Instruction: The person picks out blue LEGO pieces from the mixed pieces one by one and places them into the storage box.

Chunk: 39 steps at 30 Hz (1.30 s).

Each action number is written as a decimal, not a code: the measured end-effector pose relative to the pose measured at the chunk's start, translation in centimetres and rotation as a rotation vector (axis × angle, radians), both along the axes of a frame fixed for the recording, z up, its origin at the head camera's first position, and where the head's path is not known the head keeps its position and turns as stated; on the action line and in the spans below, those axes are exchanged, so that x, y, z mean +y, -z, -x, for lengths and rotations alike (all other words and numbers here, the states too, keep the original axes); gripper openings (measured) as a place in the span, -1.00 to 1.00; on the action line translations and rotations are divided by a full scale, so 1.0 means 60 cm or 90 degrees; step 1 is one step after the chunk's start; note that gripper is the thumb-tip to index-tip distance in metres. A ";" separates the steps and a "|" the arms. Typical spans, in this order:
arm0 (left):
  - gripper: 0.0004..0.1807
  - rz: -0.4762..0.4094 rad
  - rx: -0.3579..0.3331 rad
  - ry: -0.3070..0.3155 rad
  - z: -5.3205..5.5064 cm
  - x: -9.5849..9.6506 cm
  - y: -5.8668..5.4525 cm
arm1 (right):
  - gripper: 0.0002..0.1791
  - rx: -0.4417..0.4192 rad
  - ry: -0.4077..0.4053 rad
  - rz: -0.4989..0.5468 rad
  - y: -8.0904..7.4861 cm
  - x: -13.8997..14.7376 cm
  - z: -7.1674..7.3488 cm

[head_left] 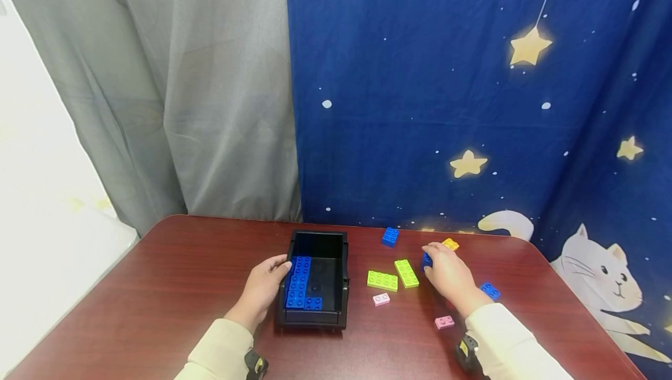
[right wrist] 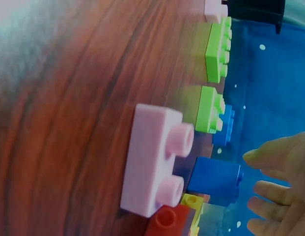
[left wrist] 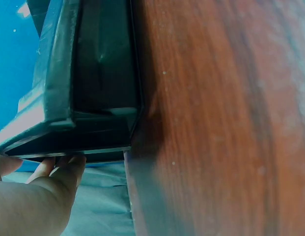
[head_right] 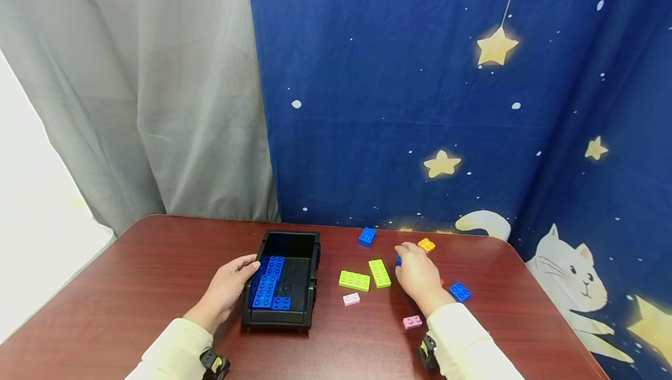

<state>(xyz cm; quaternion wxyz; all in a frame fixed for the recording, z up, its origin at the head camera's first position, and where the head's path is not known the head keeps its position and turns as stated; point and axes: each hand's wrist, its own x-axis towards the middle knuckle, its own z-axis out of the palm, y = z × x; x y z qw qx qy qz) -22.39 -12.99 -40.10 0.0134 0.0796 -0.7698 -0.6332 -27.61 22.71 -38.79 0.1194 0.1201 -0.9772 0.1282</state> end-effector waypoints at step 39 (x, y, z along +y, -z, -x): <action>-0.53 0.010 0.009 -0.003 0.004 0.000 0.004 | -0.59 -0.066 0.026 -0.077 0.005 0.000 0.030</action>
